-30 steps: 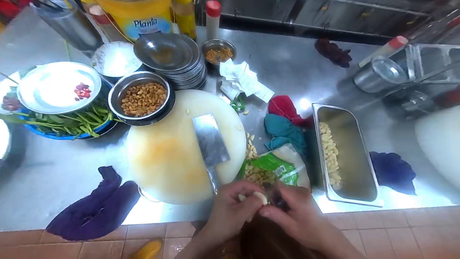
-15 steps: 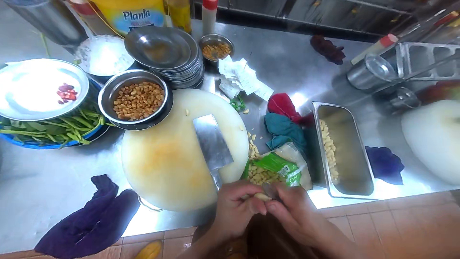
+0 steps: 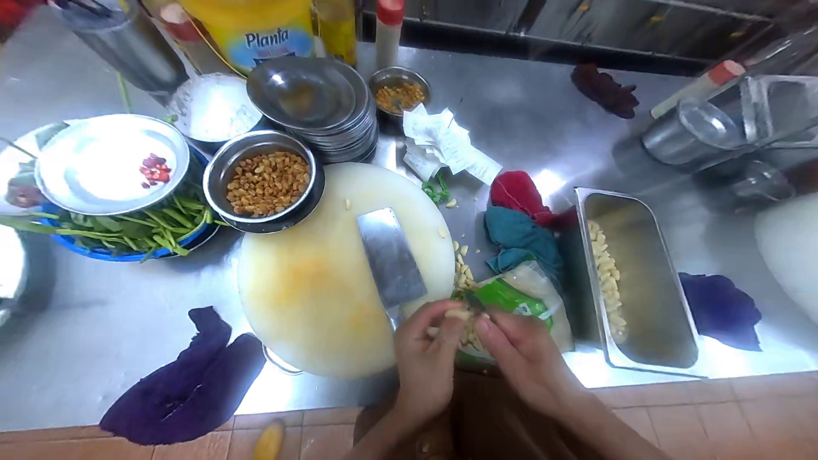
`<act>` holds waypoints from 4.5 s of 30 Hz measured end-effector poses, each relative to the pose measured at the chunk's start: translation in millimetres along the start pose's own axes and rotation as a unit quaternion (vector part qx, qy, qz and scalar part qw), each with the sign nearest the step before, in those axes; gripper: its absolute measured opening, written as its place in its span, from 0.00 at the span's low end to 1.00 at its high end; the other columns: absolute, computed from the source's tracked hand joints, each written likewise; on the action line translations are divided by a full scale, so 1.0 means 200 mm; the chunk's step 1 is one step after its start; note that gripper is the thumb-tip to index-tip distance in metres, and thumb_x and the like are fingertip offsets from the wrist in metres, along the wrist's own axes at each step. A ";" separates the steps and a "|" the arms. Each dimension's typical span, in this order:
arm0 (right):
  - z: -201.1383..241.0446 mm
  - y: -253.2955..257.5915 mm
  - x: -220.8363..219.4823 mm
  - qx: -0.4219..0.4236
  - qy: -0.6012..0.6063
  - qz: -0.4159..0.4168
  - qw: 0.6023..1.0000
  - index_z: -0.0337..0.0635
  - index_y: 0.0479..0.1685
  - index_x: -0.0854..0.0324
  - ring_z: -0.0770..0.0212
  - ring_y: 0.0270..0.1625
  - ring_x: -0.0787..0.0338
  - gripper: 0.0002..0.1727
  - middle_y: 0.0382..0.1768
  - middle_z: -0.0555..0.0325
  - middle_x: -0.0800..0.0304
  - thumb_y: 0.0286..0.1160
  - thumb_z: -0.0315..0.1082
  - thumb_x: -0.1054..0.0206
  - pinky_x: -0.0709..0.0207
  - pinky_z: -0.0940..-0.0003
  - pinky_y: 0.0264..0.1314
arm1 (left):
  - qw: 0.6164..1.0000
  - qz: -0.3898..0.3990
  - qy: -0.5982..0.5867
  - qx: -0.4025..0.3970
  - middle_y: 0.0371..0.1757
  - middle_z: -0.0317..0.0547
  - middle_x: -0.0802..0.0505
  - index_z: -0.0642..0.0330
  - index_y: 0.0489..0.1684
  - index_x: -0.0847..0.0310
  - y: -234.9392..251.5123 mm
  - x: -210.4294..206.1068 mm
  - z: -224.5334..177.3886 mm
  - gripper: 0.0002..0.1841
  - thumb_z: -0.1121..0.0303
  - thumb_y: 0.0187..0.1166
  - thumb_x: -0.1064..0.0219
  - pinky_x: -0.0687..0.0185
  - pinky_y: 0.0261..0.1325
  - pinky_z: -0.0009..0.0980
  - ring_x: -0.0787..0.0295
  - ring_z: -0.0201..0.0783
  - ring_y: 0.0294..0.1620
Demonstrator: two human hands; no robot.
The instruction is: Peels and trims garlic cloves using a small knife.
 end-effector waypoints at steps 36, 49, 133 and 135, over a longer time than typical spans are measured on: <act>-0.38 -0.60 0.82 -0.215 -0.175 -0.284 0.918 0.43 0.60 0.14 0.72 0.24 0.17 0.26 0.30 0.65 0.10 0.70 0.52 0.30 0.21 0.68 0.25 | 0.798 0.210 -0.223 0.519 0.66 0.59 0.10 0.67 0.69 0.23 -0.14 -0.58 0.18 0.26 0.60 0.96 0.65 0.17 0.71 0.47 0.12 0.51 0.68; -0.11 -0.31 0.36 0.021 -0.083 -0.106 0.991 0.53 0.52 0.10 0.81 0.29 0.16 0.16 0.32 0.70 0.12 0.78 0.52 0.31 0.19 0.84 0.32 | 0.823 0.176 -0.189 0.507 0.56 0.55 0.07 0.65 0.66 0.20 -0.13 -0.48 0.19 0.36 0.47 0.95 0.71 0.11 0.61 0.39 0.07 0.45 0.56; -0.27 -0.44 0.42 -0.093 -0.045 -0.108 0.989 0.51 0.42 0.19 0.77 0.14 0.29 0.31 0.15 0.72 0.28 0.85 0.69 0.53 0.32 0.74 0.14 | 0.959 0.138 0.059 0.239 0.34 0.47 0.09 0.65 0.53 0.14 0.03 -0.26 0.14 0.10 0.72 0.87 0.40 0.10 0.40 0.31 0.11 0.35 0.31; -0.35 -0.53 0.54 -0.145 -0.040 -0.148 0.977 0.53 0.43 0.20 0.79 0.12 0.33 0.33 0.14 0.75 0.31 0.81 0.74 0.50 0.36 0.76 0.11 | 0.962 0.117 0.058 0.239 0.34 0.46 0.09 0.64 0.53 0.13 0.06 -0.20 0.14 0.10 0.72 0.87 0.40 0.10 0.39 0.31 0.12 0.35 0.30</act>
Point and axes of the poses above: each hand's wrist, its own y-axis towards the middle knuckle, its own x-axis out of the back of the hand, z = x × y, the point moved 8 cm from there along y, towards the middle knuckle
